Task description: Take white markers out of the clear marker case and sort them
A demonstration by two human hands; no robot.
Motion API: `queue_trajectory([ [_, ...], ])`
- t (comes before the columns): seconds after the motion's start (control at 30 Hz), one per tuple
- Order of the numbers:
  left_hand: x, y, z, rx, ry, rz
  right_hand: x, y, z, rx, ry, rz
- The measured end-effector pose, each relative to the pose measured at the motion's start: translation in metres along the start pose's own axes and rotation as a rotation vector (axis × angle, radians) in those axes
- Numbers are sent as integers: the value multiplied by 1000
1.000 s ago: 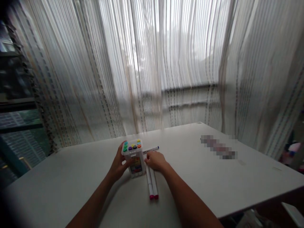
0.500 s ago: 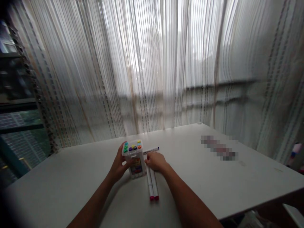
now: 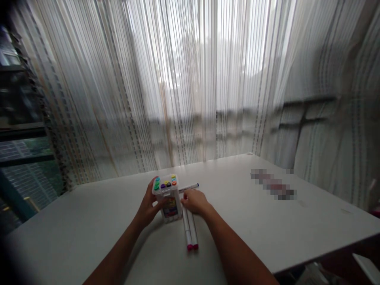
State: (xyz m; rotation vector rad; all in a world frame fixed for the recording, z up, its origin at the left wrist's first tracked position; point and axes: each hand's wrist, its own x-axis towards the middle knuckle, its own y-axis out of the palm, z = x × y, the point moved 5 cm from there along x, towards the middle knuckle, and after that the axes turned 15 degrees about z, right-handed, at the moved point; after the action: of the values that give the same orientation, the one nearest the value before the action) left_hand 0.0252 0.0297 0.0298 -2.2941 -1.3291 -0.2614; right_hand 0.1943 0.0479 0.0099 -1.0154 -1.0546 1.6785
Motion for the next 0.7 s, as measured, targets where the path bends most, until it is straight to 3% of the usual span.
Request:
queue_trajectory([
  [0.7,0,0,1,-3,10,0,2,1,-2,3,-2,-2],
])
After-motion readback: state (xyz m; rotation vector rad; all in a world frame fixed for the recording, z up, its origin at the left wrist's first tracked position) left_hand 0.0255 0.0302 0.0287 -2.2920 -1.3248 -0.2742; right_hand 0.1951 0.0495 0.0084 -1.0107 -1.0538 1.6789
